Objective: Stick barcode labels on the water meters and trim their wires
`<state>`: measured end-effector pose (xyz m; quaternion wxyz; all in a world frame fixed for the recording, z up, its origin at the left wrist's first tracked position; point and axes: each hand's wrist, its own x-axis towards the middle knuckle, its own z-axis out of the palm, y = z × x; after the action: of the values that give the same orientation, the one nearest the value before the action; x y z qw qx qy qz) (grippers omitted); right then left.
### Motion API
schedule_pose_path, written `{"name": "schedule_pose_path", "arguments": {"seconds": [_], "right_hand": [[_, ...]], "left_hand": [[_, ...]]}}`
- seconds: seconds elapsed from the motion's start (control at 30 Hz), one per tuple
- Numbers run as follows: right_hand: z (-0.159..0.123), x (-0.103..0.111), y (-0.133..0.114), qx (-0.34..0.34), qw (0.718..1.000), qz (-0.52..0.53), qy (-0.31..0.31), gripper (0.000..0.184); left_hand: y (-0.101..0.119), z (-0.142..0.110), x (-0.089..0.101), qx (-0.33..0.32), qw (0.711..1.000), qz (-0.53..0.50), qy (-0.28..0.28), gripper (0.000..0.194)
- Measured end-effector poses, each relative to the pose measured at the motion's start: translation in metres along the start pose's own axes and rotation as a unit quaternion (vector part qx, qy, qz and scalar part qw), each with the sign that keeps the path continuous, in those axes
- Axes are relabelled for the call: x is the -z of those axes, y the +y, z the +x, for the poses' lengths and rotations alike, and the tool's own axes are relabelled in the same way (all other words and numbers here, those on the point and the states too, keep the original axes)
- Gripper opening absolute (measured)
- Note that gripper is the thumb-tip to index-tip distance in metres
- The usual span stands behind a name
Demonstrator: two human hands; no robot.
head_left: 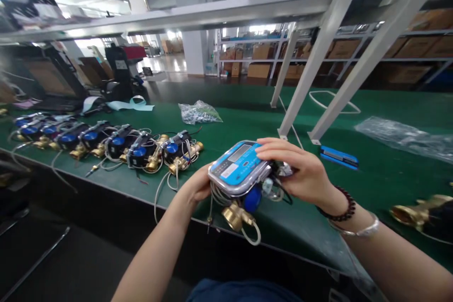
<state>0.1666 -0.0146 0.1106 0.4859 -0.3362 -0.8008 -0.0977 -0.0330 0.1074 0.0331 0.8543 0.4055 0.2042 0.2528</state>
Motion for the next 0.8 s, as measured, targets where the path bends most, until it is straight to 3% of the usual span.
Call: {"name": "schedule_pose_path", "arguments": {"seconds": [0.07,0.17,0.27,0.4,0.5,0.67,0.8], "right_hand": [[-0.007,-0.004,-0.005,0.081,0.99,-0.109,-0.033,0.031],[-0.023,-0.015,-0.012,0.167,0.955,-0.244,-0.03,0.027],[-0.037,-0.027,-0.023,0.185,0.944,-0.274,-0.01,0.028],[-0.041,-0.036,-0.033,0.129,0.963,-0.237,0.024,0.031],[-0.037,-0.04,-0.026,0.1,0.974,-0.202,0.017,0.033],[-0.034,-0.053,0.013,-0.054,0.987,-0.135,0.067,0.048],[-0.033,-0.067,0.045,-0.174,0.974,-0.128,0.065,0.043]], "left_hand": [[0.002,-0.01,-0.003,-0.033,0.999,0.022,-0.022,0.047],[-0.005,-0.021,-0.002,-0.086,0.993,0.059,-0.05,0.07],[-0.023,-0.021,0.008,-0.131,0.99,0.048,-0.037,0.081],[-0.041,-0.015,0.023,-0.157,0.987,0.031,-0.012,0.08],[-0.038,-0.013,0.024,-0.147,0.989,0.026,0.01,0.084],[-0.016,-0.005,0.013,-0.124,0.989,0.033,0.075,0.087],[-0.001,0.016,0.01,-0.092,0.985,0.07,0.128,0.058]]}}
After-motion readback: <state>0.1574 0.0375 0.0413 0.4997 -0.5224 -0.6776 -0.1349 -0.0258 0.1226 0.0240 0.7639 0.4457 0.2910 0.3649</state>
